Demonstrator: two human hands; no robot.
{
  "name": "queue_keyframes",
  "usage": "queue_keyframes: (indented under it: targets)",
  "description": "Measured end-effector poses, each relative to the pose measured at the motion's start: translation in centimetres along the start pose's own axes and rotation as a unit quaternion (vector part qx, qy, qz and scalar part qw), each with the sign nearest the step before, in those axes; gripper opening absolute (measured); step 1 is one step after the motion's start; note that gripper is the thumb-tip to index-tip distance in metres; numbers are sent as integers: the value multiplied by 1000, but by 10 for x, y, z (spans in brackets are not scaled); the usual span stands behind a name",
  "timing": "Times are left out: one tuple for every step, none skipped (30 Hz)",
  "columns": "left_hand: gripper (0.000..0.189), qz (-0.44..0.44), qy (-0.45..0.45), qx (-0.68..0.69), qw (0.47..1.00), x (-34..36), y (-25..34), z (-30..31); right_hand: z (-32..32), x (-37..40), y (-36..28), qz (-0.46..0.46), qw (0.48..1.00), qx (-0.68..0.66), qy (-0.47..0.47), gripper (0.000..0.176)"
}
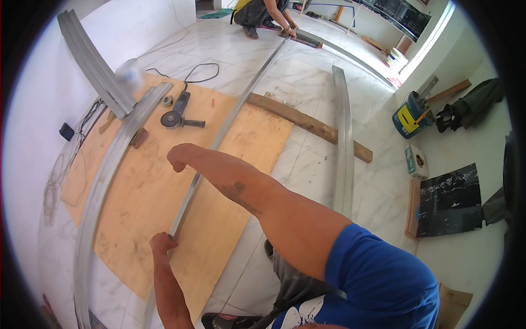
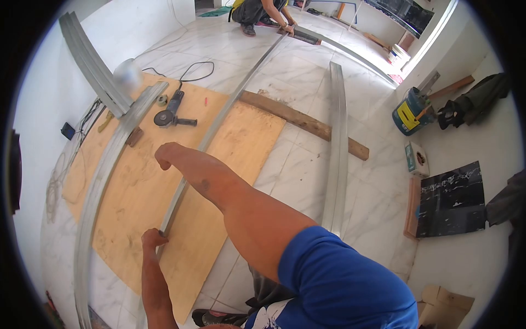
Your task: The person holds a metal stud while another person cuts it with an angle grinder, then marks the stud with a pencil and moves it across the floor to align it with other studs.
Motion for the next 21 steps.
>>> queue_keyframes:
  targets:
    - [45,3,-3,1,1000,-1,1,-1,-2,-1,2,-1,1000,2,-2,27]
    - [45,7,-7,1,1000,-2,1,-1,-2,-2,2,-1,1000,5,-3,27]
    - [44,11,-10,0,1000,-3,1,-2,-2,-2,1,2,1000,10,-1,27]
    - [44,9,-9,-2,1000,-3,1,-2,-1,-4,-2,5,1000,15,1,27]
    - [44,8,-9,-5,1000,-2,1,-3,-3,-8,-4,9,1000,19,4,26]
    - [44,6,-8,-8,1000,-2,1,-3,-5,-14,-7,14,1000,20,-1,26]
    - [45,7,-9,-9,1000,-3,0,-5,-6,-20,-11,19,1000,21,-6,27]
    - [45,8,-9,-10,1000,-4,-1,-6,-5,-20,-14,24,999,21,-11,27]
    - [45,9,-9,-11,1000,-5,-1,-7,-5,-19,-16,24,999,21,-14,27]
    - [45,9,-12,-12,1000,-6,-3,-9,-4,-18,-18,24,999,22,-16,27]
    - [45,9,-16,-13,1000,-7,-3,-9,-3,-16,-19,24,999,22,-19,28]
    - [46,9,-20,-13,1000,-7,-2,-9,-2,-13,-19,26,999,18,-17,28]
    - [46,8,-21,-14,1000,-8,-2,-9,-1,-11,-19,28,999,13,-14,28]
    - [46,6,-22,-15,1000,-8,-2,-9,-2,-10,-18,30,999,8,-12,28]
    - [46,5,-23,-16,1000,-8,-2,-9,-2,-9,-17,31,999,11,-11,28]
    - [46,4,-27,-15,1000,-9,-2,-10,-2,-8,-16,32,999,13,-10,28]
    - [46,4,-30,-14,999,-10,-2,-9,-3,-8,-14,32,999,16,-8,28]
    - [45,3,-34,-12,999,-10,-2,-10,-5,-8,-12,28,999,15,-5,28]
    - [45,3,-39,-13,999,-10,-1,-11,-7,-9,-10,25,1000,14,-2,28]
    - [45,4,-44,-14,999,-8,1,-8,-9,-10,-9,21,1000,13,1,27]
    - [44,5,-49,-14,999,-6,3,-7,-11,-12,-8,18,1000,16,-4,27]
Point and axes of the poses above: each hand's wrist, its own x-axis away from the middle knuckle, its own z-axis out of the back of the hand, y = z × x, the point moved 4 cm from there along -x, towards the middle knuckle, and after that the axes turned 7 degrees about x, right-handed, at the moved point
